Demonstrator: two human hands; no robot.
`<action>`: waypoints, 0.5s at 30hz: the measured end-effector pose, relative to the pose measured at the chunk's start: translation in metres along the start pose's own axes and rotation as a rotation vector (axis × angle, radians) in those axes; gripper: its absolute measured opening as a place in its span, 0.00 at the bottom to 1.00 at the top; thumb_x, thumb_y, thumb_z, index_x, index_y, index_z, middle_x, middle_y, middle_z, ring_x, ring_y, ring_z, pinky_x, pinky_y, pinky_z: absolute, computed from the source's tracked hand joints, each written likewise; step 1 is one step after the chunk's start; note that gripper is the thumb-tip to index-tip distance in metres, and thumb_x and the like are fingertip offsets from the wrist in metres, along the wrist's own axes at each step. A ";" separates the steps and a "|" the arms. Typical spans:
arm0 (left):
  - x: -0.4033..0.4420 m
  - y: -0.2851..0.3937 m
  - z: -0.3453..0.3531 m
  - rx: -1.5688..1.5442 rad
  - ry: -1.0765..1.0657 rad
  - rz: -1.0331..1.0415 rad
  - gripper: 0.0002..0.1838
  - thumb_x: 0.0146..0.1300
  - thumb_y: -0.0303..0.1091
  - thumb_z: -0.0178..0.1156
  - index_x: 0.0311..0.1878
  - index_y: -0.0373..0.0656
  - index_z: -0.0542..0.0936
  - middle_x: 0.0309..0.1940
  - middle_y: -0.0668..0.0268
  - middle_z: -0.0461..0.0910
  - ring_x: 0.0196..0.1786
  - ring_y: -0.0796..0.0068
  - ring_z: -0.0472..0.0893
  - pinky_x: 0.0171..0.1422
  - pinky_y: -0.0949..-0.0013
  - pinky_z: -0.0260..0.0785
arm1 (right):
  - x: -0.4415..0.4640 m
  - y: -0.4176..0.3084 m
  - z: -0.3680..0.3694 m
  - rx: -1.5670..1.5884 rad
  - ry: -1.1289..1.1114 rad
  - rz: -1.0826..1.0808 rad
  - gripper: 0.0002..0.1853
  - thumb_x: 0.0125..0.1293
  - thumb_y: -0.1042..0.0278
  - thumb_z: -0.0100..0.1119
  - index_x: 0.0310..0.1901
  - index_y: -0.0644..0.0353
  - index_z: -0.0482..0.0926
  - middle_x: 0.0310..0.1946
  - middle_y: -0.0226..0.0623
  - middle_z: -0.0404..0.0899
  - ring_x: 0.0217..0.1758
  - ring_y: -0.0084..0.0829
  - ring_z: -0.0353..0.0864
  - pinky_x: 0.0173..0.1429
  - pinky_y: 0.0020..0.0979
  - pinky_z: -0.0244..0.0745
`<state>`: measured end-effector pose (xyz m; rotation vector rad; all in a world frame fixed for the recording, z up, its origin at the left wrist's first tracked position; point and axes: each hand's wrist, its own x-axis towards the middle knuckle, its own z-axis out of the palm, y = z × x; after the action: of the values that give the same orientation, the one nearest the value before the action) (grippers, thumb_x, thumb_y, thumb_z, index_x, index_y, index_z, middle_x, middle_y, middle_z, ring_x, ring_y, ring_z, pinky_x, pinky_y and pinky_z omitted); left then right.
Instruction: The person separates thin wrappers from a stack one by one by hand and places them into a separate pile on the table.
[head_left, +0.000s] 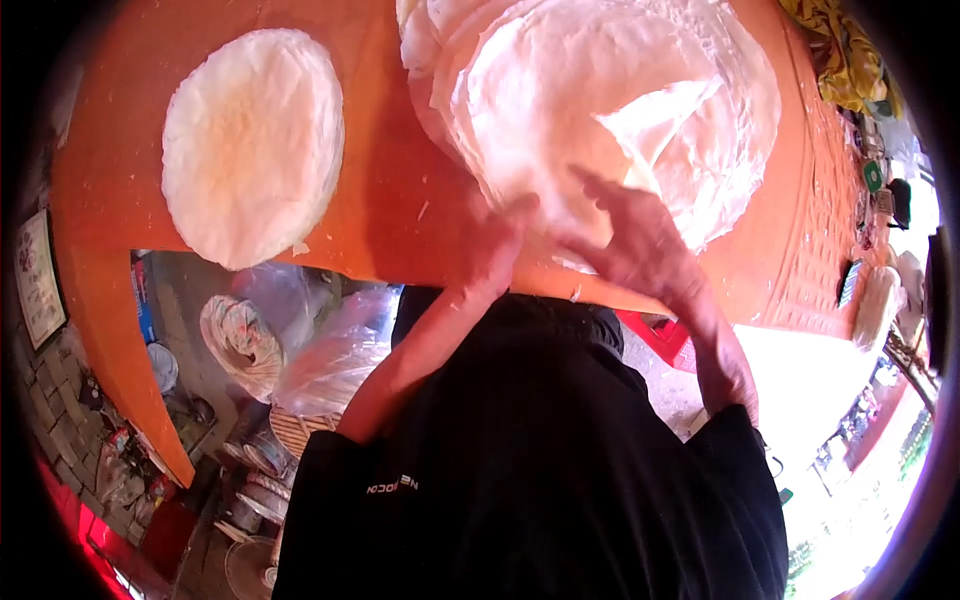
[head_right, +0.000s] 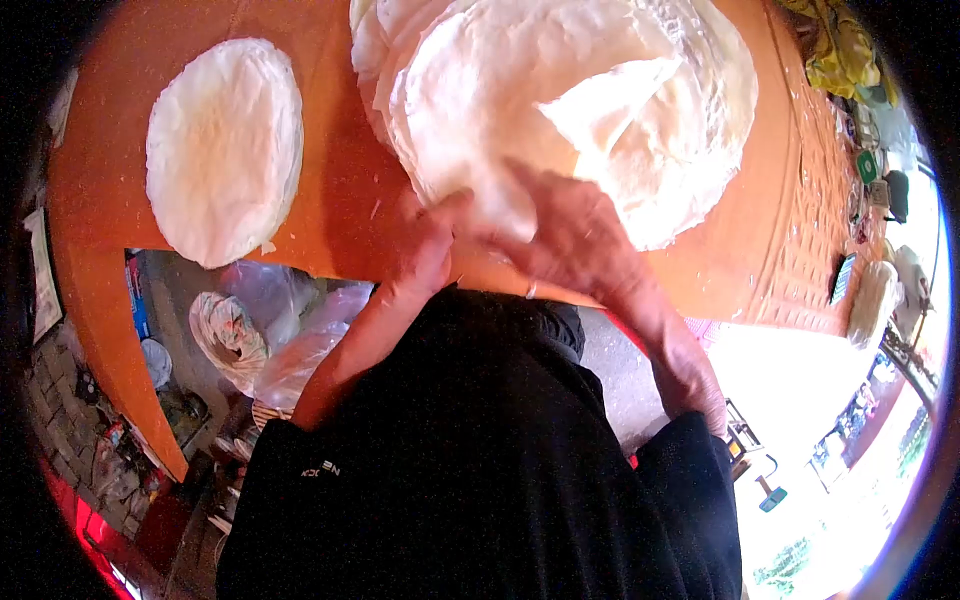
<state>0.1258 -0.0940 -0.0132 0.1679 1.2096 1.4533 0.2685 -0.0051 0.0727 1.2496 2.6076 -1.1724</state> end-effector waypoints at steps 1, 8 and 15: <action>-0.001 0.000 -0.001 0.230 -0.061 0.140 0.20 0.61 0.27 0.59 0.57 0.36 0.73 0.49 0.58 0.79 0.48 0.69 0.80 0.54 0.67 0.73 | 0.013 -0.002 -0.015 0.206 0.016 0.114 0.42 0.59 0.34 0.58 0.61 0.67 0.69 0.40 0.60 0.80 0.48 0.53 0.81 0.51 0.46 0.76; -0.022 0.001 0.004 2.189 0.080 1.460 0.15 0.63 0.31 0.56 0.50 0.33 0.77 0.42 0.54 0.78 0.43 0.63 0.82 0.43 0.60 0.76 | 0.052 -0.045 -0.019 0.079 -0.032 0.141 0.43 0.62 0.36 0.55 0.63 0.72 0.65 0.40 0.60 0.81 0.47 0.54 0.82 0.51 0.43 0.75; -0.031 0.026 0.033 0.760 -0.383 0.534 0.28 0.62 0.39 0.60 0.62 0.33 0.68 0.39 0.54 0.79 0.41 0.62 0.80 0.45 0.64 0.73 | 0.057 -0.011 -0.033 -0.213 0.159 -0.116 0.16 0.51 0.65 0.66 0.39 0.65 0.77 0.27 0.50 0.81 0.33 0.48 0.84 0.38 0.41 0.79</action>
<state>0.1413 -0.0943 0.0369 1.3075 1.3918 1.2350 0.2320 0.0492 0.0845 1.2098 2.8626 -0.8101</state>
